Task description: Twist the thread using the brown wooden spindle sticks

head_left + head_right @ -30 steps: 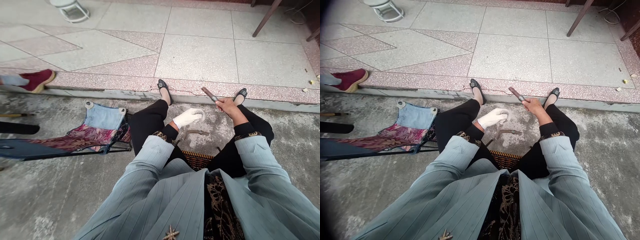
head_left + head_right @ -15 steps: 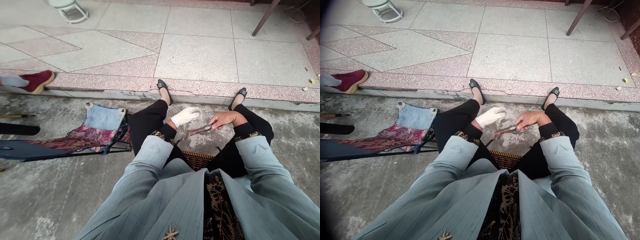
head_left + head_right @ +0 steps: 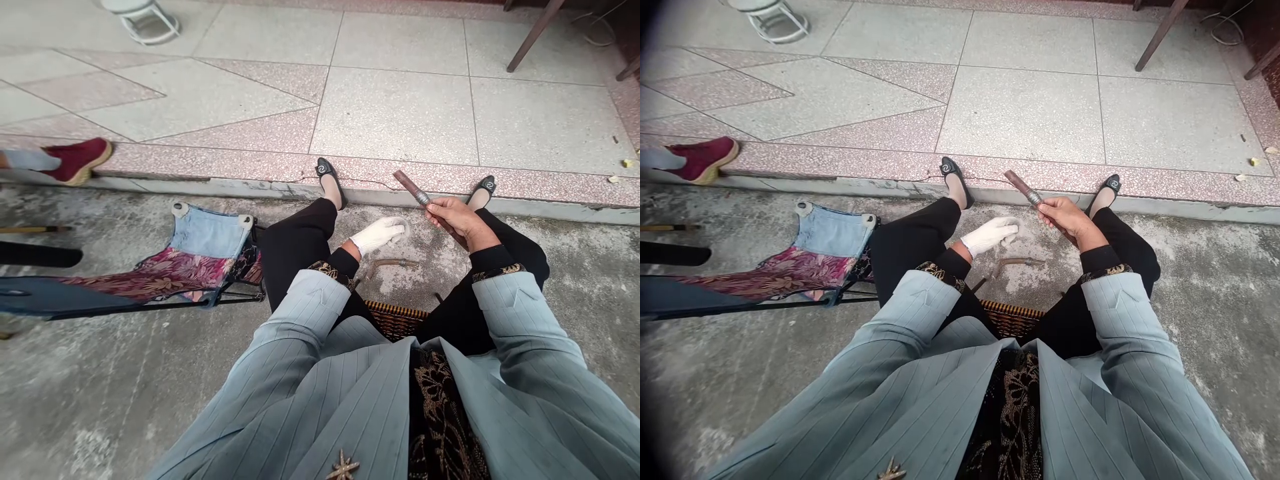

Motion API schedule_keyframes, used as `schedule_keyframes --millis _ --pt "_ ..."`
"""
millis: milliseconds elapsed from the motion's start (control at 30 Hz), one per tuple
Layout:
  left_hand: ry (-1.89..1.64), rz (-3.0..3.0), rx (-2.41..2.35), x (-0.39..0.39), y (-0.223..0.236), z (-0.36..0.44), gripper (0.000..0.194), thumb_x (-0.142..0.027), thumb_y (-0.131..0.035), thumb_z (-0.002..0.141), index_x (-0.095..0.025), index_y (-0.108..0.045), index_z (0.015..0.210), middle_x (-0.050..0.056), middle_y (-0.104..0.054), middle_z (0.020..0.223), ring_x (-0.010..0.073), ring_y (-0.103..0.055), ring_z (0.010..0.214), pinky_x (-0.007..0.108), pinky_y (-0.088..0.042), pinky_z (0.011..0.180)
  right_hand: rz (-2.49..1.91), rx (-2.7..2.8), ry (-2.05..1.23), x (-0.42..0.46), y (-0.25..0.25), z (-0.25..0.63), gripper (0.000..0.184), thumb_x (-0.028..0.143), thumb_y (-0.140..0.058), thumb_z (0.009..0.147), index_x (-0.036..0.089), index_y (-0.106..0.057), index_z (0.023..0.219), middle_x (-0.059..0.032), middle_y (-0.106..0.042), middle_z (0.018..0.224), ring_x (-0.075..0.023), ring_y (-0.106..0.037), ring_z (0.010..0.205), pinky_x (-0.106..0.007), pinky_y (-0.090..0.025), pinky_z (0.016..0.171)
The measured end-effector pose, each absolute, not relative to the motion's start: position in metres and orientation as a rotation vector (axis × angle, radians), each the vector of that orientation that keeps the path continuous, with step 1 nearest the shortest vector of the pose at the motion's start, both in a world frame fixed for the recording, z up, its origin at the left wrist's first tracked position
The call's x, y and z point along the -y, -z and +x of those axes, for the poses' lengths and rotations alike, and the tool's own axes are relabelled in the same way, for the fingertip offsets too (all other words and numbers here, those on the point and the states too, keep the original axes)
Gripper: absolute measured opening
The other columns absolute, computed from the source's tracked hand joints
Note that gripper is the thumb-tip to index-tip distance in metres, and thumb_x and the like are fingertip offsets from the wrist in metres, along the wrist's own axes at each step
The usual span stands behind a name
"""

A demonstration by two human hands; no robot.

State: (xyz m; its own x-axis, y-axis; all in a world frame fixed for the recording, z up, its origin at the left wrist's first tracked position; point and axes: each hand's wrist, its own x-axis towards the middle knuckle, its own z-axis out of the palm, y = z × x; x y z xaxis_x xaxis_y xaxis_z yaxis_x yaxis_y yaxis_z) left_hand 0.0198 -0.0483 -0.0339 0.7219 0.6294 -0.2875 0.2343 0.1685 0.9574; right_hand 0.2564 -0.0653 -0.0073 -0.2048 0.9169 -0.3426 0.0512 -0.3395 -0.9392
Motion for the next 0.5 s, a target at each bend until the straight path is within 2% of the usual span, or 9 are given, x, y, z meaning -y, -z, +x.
schedule_keyframes --millis 200,367,433,500 --pt "-0.303 1.438 -0.887 0.053 0.027 0.022 0.019 -0.033 -0.064 0.087 -0.014 -0.062 0.084 -0.002 -0.048 0.058 0.0075 -0.047 0.051 0.021 -0.042 0.053 -1.718 1.415 -1.225 0.060 0.016 0.258 0.018 0.033 -0.060 0.084 0.017 -0.061 0.077 -0.0003 -0.057 0.066 -0.0115 -0.047 0.056 -0.025 -0.037 0.054" --pt "-0.245 1.597 -0.807 0.054 0.024 0.021 0.025 -0.038 -0.060 0.086 -0.014 -0.063 0.083 -0.002 -0.051 0.061 0.0080 -0.044 0.052 0.020 -0.036 0.051 -2.137 1.914 -0.723 0.057 0.013 0.262 0.022 0.032 -0.055 0.089 0.017 -0.070 0.091 -0.0090 -0.066 0.079 -0.0200 -0.055 0.071 -0.030 -0.037 0.063" --pt "-0.249 1.633 -0.783 0.052 0.023 0.019 0.030 -0.042 -0.057 0.087 -0.013 -0.064 0.083 -0.002 -0.051 0.063 0.0086 -0.043 0.053 0.021 -0.035 0.051 -2.174 2.121 -0.787 0.058 0.013 0.263 0.020 0.031 -0.058 0.087 0.017 -0.072 0.087 -0.0108 -0.067 0.079 -0.0200 -0.054 0.069 -0.030 -0.036 0.061" --pt "-0.241 1.676 -0.757 0.051 0.021 0.017 0.033 -0.043 -0.053 0.088 -0.013 -0.064 0.083 -0.002 -0.053 0.064 0.0089 -0.044 0.053 0.022 -0.034 0.051 -1.996 2.301 -1.095 0.060 0.014 0.263 0.017 0.031 -0.065 0.082 0.017 -0.071 0.075 -0.0093 -0.065 0.070 -0.0175 -0.052 0.061 -0.030 -0.036 0.058"
